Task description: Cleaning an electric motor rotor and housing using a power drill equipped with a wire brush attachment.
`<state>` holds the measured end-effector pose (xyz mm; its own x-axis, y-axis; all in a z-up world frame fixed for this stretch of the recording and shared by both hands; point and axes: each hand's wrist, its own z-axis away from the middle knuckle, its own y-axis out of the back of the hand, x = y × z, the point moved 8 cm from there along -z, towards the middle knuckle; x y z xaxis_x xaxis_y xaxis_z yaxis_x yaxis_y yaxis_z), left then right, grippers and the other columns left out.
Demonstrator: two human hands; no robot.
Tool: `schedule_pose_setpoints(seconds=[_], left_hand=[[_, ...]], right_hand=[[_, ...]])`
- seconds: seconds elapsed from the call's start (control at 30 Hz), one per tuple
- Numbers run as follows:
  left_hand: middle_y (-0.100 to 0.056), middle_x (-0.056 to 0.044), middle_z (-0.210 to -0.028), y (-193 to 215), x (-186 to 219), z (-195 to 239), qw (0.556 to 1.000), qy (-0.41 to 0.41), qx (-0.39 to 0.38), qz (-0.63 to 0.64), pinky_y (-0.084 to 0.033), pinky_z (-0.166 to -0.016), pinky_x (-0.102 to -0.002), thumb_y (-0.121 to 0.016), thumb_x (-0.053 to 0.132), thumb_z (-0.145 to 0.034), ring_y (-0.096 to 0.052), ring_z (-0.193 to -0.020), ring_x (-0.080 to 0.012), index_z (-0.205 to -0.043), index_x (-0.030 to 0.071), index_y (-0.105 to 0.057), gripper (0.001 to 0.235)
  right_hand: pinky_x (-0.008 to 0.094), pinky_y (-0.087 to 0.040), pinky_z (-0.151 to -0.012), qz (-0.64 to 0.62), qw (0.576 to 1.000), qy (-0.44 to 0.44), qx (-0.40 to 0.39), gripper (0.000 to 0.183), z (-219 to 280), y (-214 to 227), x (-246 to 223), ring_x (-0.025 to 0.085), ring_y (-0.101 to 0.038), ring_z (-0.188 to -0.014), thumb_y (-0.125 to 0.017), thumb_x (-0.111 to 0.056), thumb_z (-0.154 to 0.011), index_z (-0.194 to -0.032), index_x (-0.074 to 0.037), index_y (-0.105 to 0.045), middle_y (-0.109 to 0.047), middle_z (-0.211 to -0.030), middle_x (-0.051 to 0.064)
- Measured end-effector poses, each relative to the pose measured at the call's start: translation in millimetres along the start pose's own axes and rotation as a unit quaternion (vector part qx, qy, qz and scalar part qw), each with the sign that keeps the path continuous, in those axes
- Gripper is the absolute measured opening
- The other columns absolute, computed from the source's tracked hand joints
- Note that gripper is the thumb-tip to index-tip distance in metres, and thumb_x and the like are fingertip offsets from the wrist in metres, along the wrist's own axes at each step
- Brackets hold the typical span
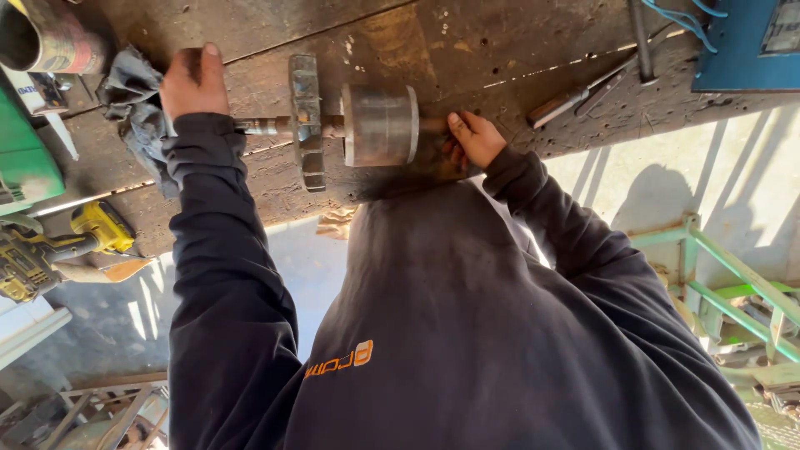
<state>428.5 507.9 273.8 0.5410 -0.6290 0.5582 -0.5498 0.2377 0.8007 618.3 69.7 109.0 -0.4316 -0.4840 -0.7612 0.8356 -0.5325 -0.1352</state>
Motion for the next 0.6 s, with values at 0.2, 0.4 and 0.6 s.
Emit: schedule_pose_setpoints(seconds=[0.2,0.4,0.6], left_hand=[[-0.078,-0.011,-0.088,-10,5,-10,1.0,0.021,-0.01,0.011,-0.06,-0.078,-0.039,-0.076,0.041,-0.099,-0.078,-0.084,-0.0276,-0.098,0.005,-0.076,0.036],[-0.079,-0.008,-0.087,-20,2,-28,1.0,-0.004,-0.017,-0.019,-0.059,-0.075,-0.042,-0.079,0.038,-0.095,-0.077,-0.082,-0.0286,-0.096,0.009,-0.076,0.029],[-0.077,-0.009,-0.089,-44,0,-47,0.998,-0.026,-0.049,-0.004,-0.058,-0.073,-0.044,-0.08,0.033,-0.092,-0.074,-0.082,-0.0324,-0.098,0.011,-0.076,0.023]], right_hand=[[0.031,-0.052,-0.05,0.215,0.971,0.06,0.086,0.06,27,-8,-30,0.015,-0.068,-0.052,-0.048,-0.056,-0.107,-0.091,0.0,-0.063,-0.067,-0.064,0.009],[0.037,-0.053,-0.051,0.208,0.973,0.049,0.086,0.058,67,-36,-29,0.019,-0.067,-0.052,-0.049,-0.056,-0.103,-0.091,-0.002,-0.066,-0.068,-0.065,0.01],[0.047,-0.049,-0.06,0.353,0.919,0.135,0.112,0.053,87,-56,-13,0.037,-0.067,-0.067,-0.06,-0.052,-0.103,-0.1,0.001,-0.066,-0.065,-0.073,0.019]])
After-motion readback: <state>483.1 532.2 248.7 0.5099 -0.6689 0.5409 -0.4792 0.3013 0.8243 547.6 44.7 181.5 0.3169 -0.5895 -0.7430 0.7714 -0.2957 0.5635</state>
